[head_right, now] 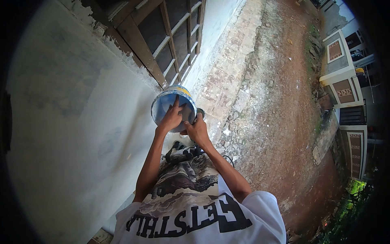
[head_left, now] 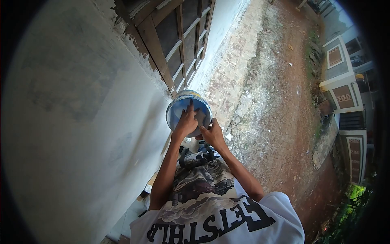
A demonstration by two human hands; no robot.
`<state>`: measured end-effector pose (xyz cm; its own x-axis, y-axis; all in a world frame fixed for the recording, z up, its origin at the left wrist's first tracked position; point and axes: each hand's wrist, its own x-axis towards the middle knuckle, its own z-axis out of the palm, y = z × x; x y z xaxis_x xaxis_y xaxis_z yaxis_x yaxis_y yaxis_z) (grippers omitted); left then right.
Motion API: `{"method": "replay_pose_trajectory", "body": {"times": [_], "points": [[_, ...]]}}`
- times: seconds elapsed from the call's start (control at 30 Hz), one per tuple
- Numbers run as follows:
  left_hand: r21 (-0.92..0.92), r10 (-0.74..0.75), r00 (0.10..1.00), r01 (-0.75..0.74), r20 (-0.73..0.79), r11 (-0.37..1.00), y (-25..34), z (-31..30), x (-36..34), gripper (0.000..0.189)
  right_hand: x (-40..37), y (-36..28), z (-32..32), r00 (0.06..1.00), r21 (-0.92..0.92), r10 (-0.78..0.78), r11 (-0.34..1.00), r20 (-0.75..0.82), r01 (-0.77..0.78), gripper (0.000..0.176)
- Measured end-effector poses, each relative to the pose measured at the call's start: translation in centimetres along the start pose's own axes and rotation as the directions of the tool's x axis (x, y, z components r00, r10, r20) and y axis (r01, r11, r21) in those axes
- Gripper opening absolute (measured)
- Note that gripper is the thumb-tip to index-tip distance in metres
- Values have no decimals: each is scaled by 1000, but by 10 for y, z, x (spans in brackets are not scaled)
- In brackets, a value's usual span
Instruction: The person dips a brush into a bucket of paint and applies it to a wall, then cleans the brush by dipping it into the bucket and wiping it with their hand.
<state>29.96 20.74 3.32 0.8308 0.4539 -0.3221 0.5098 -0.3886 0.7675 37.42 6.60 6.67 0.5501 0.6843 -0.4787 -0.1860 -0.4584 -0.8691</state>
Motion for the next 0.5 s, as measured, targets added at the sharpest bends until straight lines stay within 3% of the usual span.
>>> {"method": "replay_pose_trajectory", "body": {"times": [0.17, 0.23, 0.5], "points": [[62, 86, 992, -80, -93, 995, 8, -1, -18, 76, -1, 0, 2, 1000, 22, 13, 1000, 6, -13, 38], [66, 246, 963, -240, -109, 969, 7, 2, -23, 71, -2, -3, 3, 999, 30, 36, 999, 10, -36, 39], [312, 163, 986, -142, -42, 940, -3, 1, -36, 74, 1, 3, 3, 1000, 87, 6, 996, -22, -4, 39]]}}
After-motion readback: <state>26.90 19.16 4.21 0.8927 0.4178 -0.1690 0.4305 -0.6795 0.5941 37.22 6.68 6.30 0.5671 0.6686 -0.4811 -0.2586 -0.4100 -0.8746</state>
